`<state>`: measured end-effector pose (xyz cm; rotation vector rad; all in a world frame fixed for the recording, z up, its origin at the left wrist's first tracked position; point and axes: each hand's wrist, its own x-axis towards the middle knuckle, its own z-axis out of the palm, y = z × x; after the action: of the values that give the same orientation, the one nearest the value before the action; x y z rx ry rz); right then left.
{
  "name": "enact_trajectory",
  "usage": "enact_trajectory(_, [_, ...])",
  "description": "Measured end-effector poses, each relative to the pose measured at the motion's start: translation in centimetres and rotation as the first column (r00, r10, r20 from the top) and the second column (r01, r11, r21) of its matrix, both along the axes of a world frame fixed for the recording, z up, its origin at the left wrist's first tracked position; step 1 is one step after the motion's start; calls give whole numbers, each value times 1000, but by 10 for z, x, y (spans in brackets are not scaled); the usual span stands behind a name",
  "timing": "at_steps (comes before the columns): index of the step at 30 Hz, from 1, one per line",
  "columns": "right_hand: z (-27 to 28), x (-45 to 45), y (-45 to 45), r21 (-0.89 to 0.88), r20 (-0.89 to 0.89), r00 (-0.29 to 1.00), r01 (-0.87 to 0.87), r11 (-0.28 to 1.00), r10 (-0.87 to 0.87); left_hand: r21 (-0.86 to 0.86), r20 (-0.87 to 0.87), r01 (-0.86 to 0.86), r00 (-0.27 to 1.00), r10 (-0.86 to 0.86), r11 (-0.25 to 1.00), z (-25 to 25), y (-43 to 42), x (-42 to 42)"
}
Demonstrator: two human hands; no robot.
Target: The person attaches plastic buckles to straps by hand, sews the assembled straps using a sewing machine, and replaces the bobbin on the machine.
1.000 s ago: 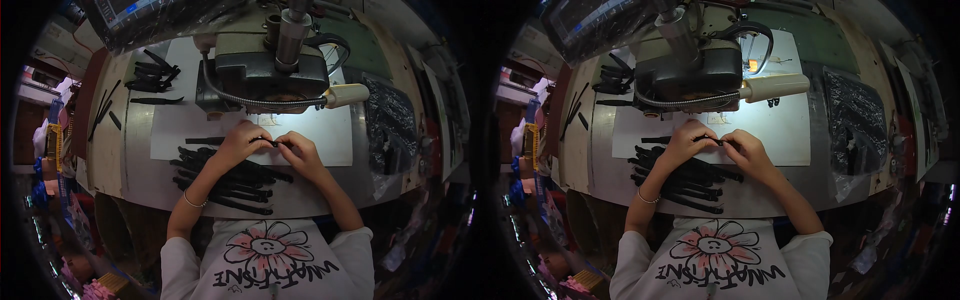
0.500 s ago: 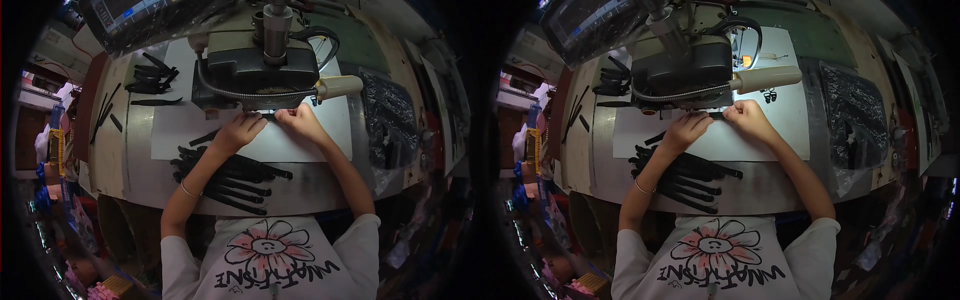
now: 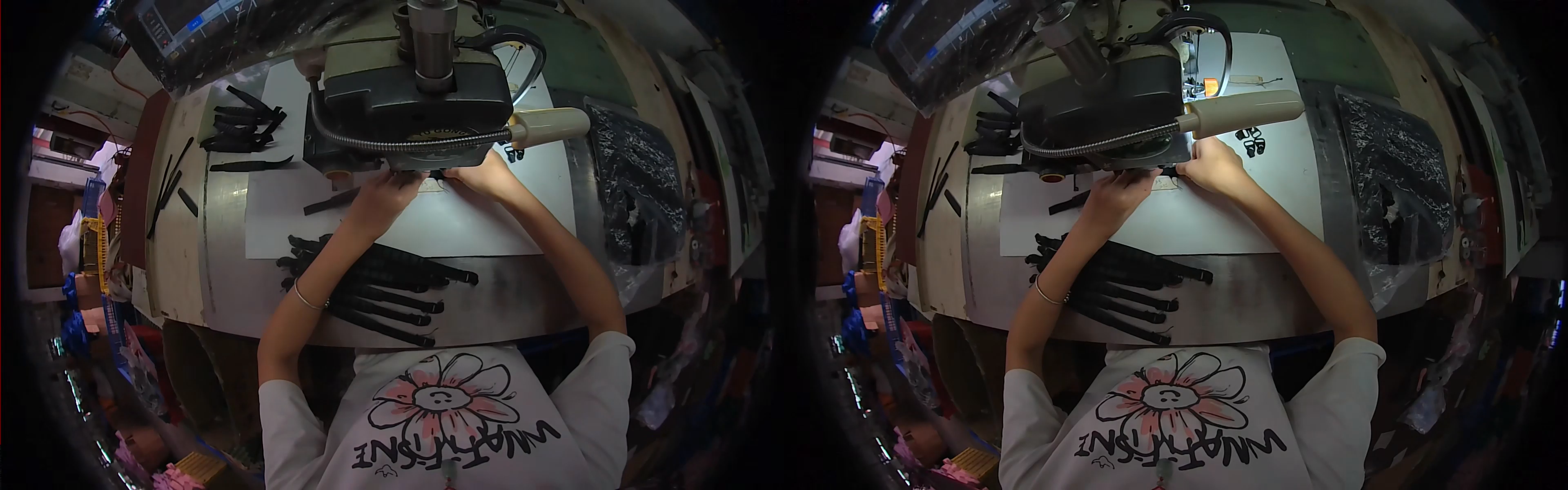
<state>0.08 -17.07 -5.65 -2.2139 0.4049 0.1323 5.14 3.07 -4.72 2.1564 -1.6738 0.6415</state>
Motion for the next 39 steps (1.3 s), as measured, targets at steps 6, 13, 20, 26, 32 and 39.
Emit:
enact_trajectory(6, [-2,0,1,-30,33,999,1,1000,0,45,-94,42,995,-37,998,-1,-2,-3])
enact_trajectory(13, [30,-12,15,-120,33,997,73,990,-69,77,-42,79,996,-76,994,3,-1,-2])
enact_trajectory(20, [22,-27,24,-375,427,902,121,919,55,64,-33,110,994,-108,992,6,-2,0])
enact_trajectory(26, [3,-39,19,-285,633,756,26,958,168,80,5,99,995,-99,992,0,0,3])
enact_trajectory(32, [6,-42,26,-358,657,734,101,928,174,51,22,122,992,-123,991,-3,0,6])
enact_trajectory(39, [8,-43,27,-365,677,714,114,924,179,102,20,136,990,-139,985,5,0,6])
